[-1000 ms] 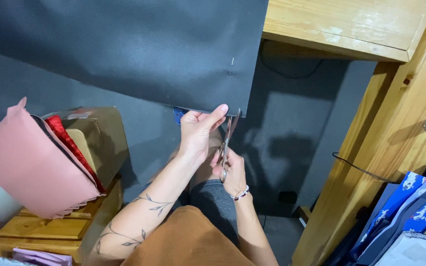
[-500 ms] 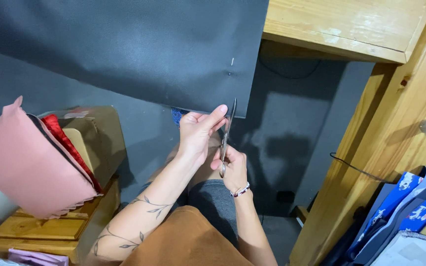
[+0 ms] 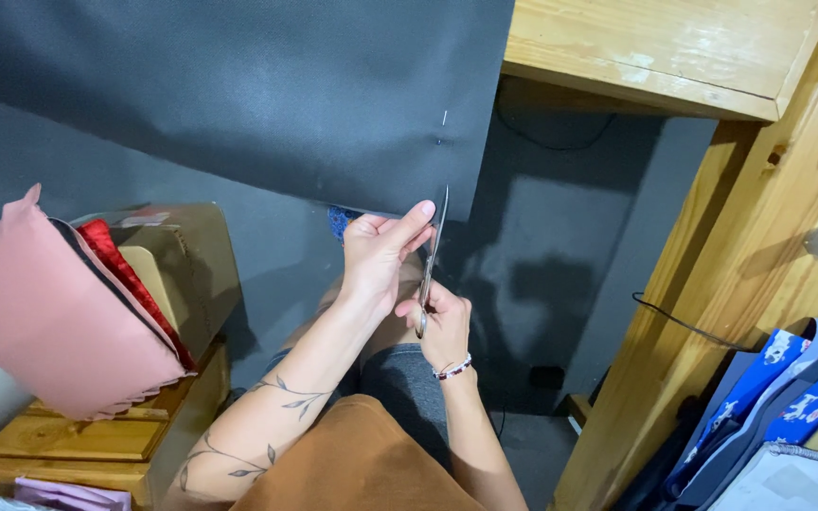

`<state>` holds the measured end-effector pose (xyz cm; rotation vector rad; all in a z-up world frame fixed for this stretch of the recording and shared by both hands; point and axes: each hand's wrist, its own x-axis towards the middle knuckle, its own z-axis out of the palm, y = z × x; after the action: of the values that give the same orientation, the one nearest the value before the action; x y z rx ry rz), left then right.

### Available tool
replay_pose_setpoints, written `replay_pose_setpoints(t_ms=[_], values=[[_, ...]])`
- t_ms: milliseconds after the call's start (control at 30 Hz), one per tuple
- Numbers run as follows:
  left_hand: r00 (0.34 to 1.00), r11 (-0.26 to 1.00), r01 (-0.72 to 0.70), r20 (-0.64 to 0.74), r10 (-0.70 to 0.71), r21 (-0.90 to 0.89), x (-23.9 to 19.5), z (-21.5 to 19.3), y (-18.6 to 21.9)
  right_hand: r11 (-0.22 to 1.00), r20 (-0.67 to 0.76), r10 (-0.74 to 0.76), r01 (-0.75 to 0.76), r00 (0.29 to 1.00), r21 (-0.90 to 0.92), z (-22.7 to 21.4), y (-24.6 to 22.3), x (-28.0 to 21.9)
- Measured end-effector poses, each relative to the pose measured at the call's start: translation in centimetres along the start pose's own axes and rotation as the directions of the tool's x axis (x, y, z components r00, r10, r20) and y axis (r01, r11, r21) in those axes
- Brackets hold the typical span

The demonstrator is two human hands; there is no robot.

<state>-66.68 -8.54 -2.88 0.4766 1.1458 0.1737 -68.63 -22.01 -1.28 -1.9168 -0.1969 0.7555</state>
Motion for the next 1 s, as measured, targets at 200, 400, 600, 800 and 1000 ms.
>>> replay_pose_setpoints(t_ms=[200, 400, 600, 800, 1000], values=[[1.0, 1.0, 0.001, 0.003, -0.001, 0.014, 1.1, -0.7, -1.1, 0.999, -0.01, 0.03, -0.03, 1.0, -0.013, -0.1, 0.0, -0.1], [1.0, 0.999, 0.008, -0.023, -0.007, 0.05, 1.2, -0.8, -0.8, 0.999, 0.008, 0.051, -0.051, 0.999, -0.016, -0.3, 0.9, 1.1], [0.996, 0.993, 0.088, -0.036, -0.085, 0.083, 2.8, -2.1, -2.0, 0.999, 0.022, 0.03, -0.029, 0.999, -0.026, -0.8, 0.1, 3.0], [0.997, 0.989, 0.065, -0.038, -0.06, 0.13, 2.5, -1.9, -1.8, 0.998, 0.0, 0.054, -0.054, 0.999, -0.04, -0.7, -1.2, 2.9], [0.997, 0.99, 0.076, -0.027, -0.073, 0.119, 3.3, -2.6, -2.8, 0.998, -0.006, 0.054, -0.054, 0.999, -0.044, -0.6, -0.5, 2.9]])
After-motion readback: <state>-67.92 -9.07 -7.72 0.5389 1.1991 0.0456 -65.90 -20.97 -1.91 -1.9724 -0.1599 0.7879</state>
